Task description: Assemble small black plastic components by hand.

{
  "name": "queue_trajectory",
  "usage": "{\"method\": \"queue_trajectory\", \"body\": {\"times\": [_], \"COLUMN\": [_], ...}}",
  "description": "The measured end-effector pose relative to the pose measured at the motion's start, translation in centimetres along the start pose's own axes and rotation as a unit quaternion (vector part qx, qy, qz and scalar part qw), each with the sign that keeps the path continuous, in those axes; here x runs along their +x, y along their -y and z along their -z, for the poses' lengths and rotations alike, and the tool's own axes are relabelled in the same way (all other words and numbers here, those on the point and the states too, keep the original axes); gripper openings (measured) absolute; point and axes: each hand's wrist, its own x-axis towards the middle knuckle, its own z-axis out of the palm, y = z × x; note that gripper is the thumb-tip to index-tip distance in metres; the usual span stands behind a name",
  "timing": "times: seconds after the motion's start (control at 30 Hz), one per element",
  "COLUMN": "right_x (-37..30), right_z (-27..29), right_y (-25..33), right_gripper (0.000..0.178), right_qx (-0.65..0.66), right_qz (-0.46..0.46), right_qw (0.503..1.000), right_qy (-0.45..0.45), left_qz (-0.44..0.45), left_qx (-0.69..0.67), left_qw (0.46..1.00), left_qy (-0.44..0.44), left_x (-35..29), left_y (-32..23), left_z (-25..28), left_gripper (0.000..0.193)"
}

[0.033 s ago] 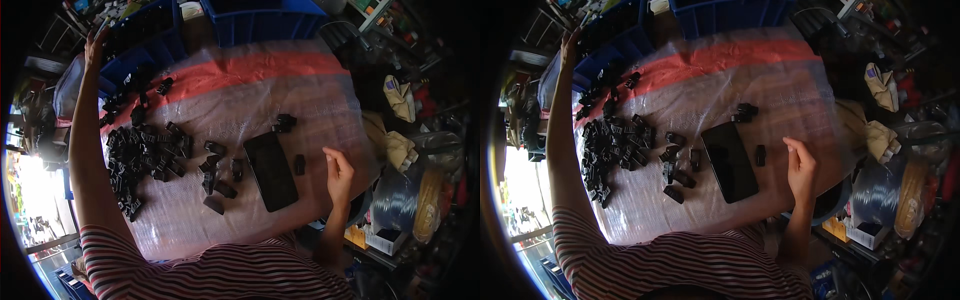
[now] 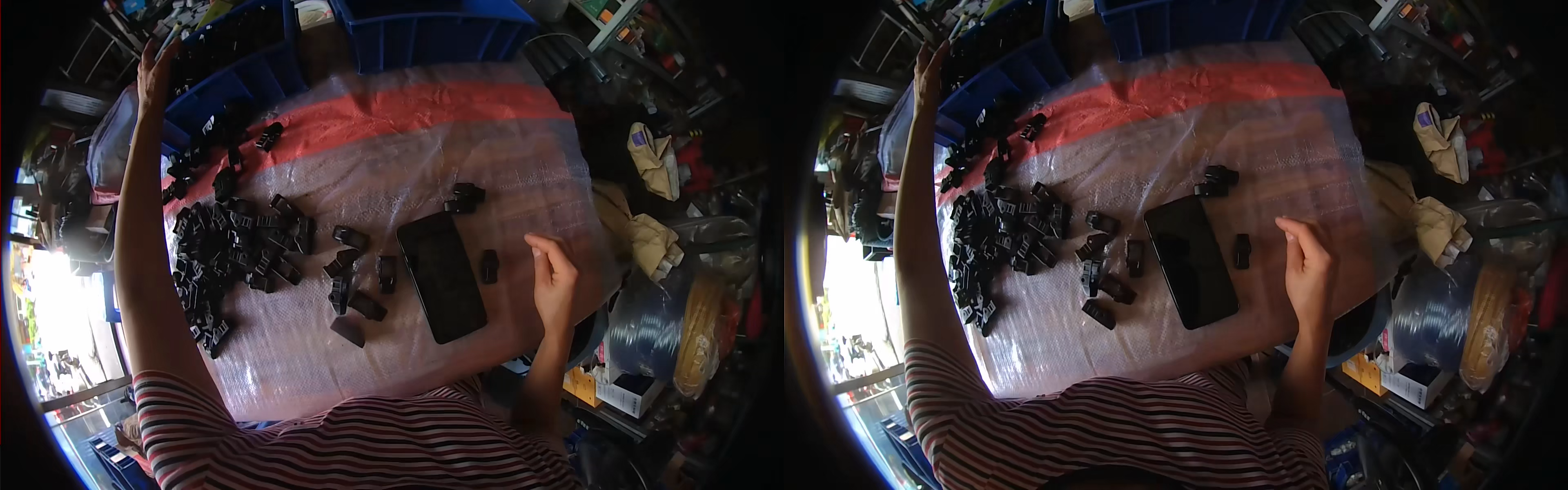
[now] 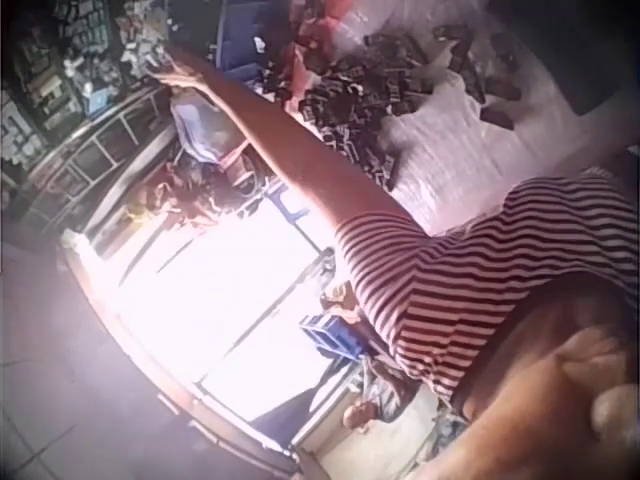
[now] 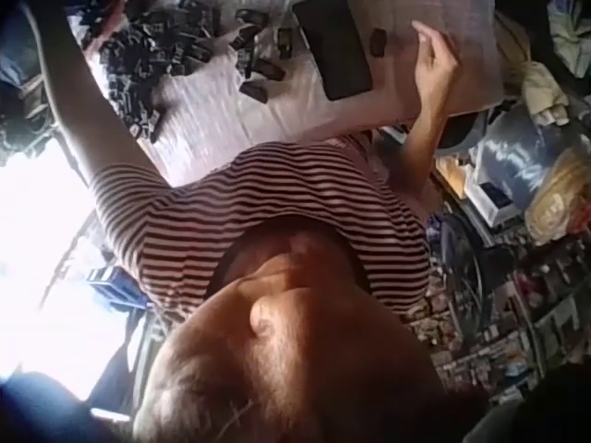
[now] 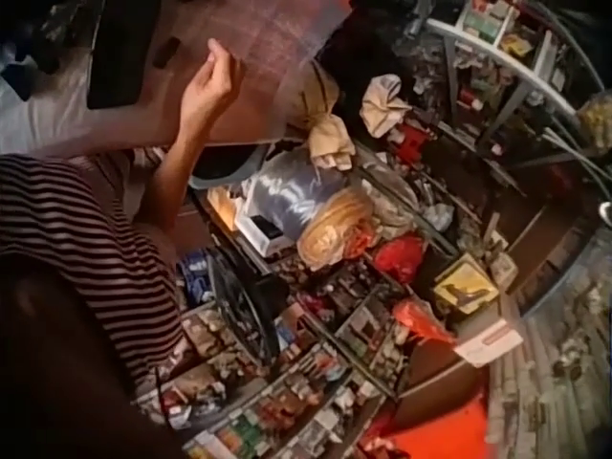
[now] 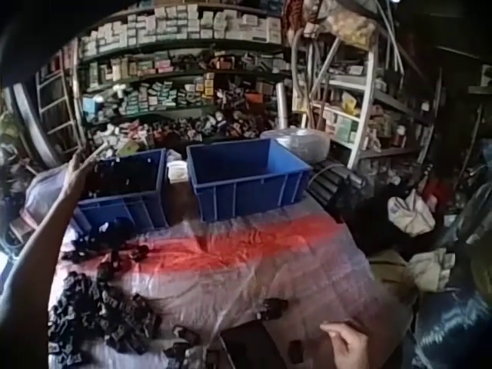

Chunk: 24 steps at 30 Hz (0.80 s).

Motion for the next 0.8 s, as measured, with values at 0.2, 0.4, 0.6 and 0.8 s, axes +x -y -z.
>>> {"method": "queue_trajectory", "body": {"times": [0.2, 0.4, 0.6, 0.8], "right_x": [5.7, 5.3, 1.6, -1.3], "right_z": [-3.2, -4.0, -3.2, -0.7], "right_y": [-1.0, -2.0, -3.6, -3.0], "right_gripper": [0.023, 0.016, 0.016, 0.019], "right_qx": [-0.092, 0.000, 0.057, -0.045], "right_qz": [0.204, 0.070, 0.025, 0.019], "right_qw": [0.970, 0.992, 0.998, 0.996], "right_qy": [0.093, 0.103, 0.002, 0.078], "left_qz": [0.233, 0.303, 0.186, 0.103], "left_qx": [-0.446, -0.305, -0.204, -0.139], "left_qw": [0.855, 0.885, 0.935, 0.954], "left_qy": [0.123, 0.179, 0.225, 0.244], "left_x": [-6.7, -18.6, -22.5, -22.4], "left_y": [-22.6, -27.6, -29.8, -28.9], "left_z": [17.7, 26.9, 22.9, 22.0], "left_gripper": [0.024, 0.016, 0.028, 0.021]}}
